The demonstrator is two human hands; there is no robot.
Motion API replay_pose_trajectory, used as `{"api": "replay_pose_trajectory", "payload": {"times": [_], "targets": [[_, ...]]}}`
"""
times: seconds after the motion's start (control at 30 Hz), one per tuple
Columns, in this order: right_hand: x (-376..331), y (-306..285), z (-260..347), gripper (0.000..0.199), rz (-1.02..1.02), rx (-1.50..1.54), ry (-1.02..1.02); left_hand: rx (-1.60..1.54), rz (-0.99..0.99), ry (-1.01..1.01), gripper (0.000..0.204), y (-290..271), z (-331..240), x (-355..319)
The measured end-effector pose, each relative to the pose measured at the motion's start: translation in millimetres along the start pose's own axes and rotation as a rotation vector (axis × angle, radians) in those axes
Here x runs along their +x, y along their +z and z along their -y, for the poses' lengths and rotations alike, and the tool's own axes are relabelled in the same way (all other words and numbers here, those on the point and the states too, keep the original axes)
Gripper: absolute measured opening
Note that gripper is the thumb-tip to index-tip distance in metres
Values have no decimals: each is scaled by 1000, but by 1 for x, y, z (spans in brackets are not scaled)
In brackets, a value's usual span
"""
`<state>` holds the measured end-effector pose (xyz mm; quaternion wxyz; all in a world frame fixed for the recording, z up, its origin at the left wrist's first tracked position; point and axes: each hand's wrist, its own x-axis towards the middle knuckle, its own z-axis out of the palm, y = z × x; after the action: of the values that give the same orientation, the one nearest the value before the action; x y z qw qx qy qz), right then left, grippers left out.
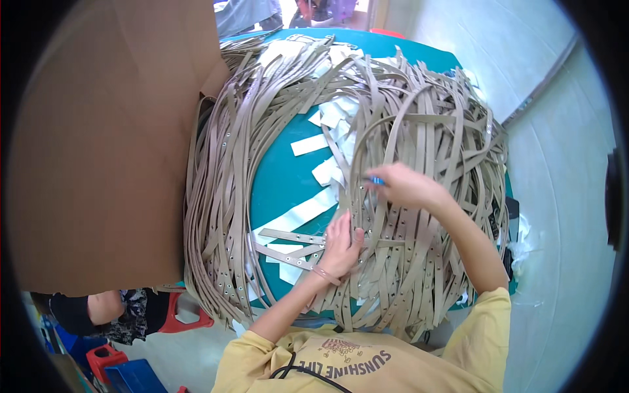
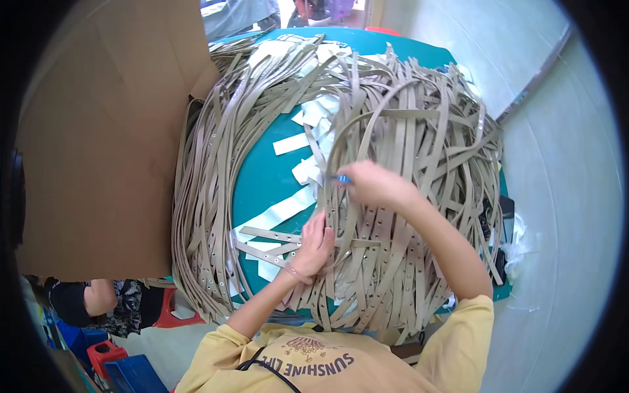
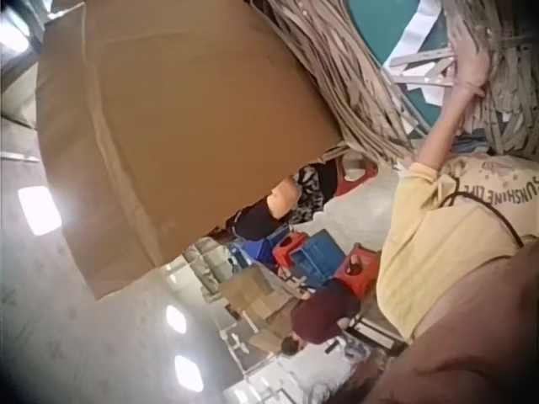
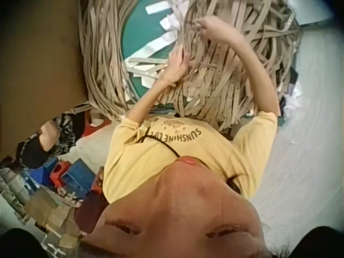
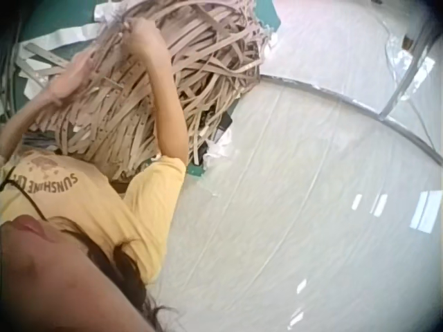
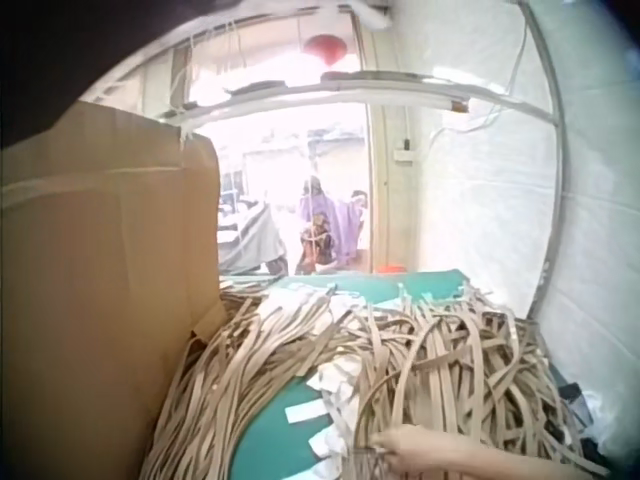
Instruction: The person picks up straps one at a time from a pile on a table and trims loose threads from them using thread snips.
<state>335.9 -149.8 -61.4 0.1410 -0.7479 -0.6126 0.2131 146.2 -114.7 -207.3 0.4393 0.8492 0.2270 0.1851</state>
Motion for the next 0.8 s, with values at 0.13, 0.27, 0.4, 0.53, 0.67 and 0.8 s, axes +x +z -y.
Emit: {"api": "replay_pose_trajectory", "payload": {"times": [0.13,0.27,0.4,0.53,0.67,0.8], "targets": [[80,-3,-2,22,-208,-523,233,261,9,-52,85,19,-32,0],[159,51,0,27,8,-445,-44,279,-65,-112,78,65,-53,30],[181,59,-96,36,26,-460,295,232,-83,-261,75,70,-59,64],[176,44,-142,40,-47,-287,136,54,177,90,61,-3,-40,63],[151,8,-146,36,-291,-28,-100,129,-370,96,25,-113,7,71],[186,10,-86,30,-758,238,105,848,-450,-427,22,-170,110,114]]}}
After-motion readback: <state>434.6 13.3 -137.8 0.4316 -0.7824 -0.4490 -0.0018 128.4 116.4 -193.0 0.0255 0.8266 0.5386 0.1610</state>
